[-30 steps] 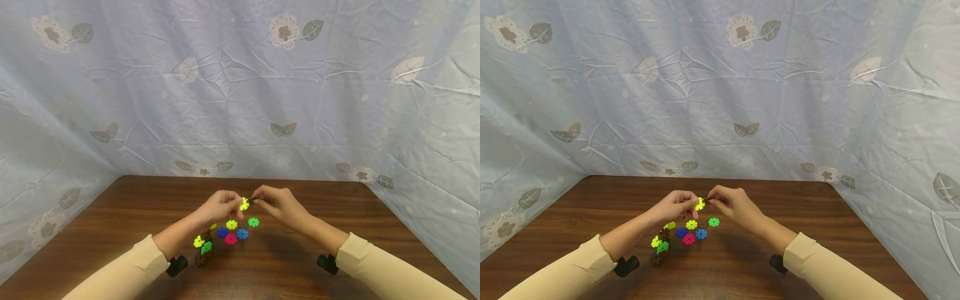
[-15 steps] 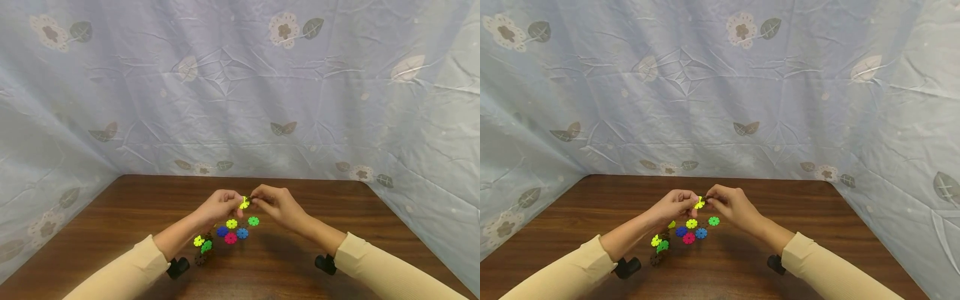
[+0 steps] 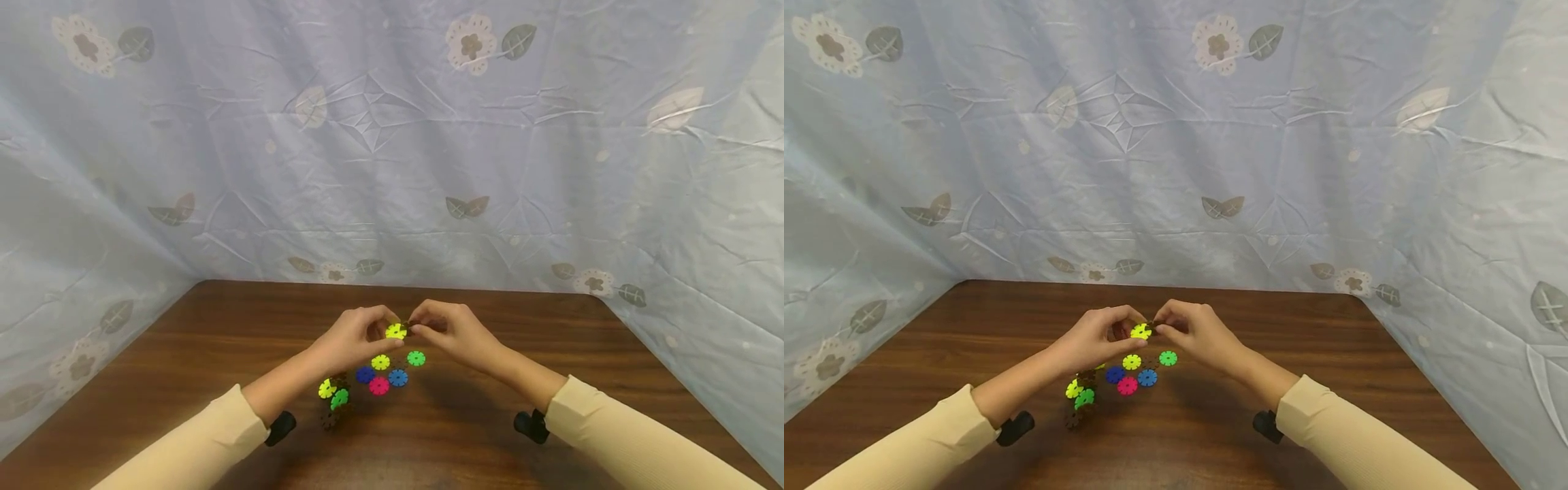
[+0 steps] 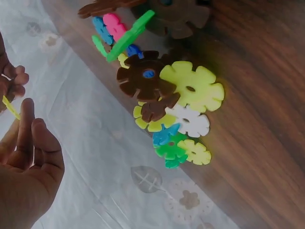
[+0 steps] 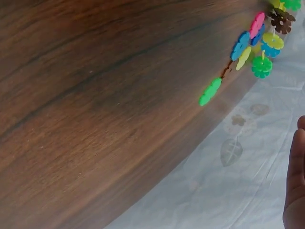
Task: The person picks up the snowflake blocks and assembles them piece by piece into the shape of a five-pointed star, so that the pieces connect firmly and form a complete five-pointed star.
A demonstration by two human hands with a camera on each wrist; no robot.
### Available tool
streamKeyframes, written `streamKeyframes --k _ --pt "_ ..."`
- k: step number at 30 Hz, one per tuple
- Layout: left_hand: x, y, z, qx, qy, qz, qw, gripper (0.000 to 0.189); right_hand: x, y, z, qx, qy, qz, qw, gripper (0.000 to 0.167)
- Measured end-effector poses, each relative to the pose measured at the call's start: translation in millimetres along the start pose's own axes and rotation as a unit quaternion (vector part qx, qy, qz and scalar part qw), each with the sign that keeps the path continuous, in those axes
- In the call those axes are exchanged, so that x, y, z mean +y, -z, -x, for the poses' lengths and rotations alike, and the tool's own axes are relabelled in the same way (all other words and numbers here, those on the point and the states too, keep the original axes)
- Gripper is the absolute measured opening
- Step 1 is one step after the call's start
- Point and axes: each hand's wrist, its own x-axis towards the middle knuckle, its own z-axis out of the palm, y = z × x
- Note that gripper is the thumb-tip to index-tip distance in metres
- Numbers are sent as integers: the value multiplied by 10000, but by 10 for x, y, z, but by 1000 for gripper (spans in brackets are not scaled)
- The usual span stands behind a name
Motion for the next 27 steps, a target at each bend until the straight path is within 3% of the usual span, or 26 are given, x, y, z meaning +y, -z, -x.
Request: streamKeyframes --k 4,7,11,15,20,24,27 --pt "-3 33 33 170 82 -48 9998 32 16 19 -37 -231 -132 -257 9993 14" --pt "-10 61 50 397 167 -16 9991 30 60 30 -53 -438 -575 -377 9967 21" --pt "-25 96 69 572 230 15 9981 29 147 -8 -65 -906 -1000 -12 9909 24" --pt "-48 117 83 663 161 33 9977 28 186 -104 -94 -1676 -945 564 9797 20" --pt "-60 125 80 760 50 96 9970 27 128 -246 -125 -2580 -803 1167 9557 26" --pt "-50 117 83 740 179 430 9962 27 76 -342 -114 -2813 -600 1721 9421 29" --pt "-46 111 80 711 289 733 9944 27 54 -383 -100 -2808 -564 1951 9380 27"
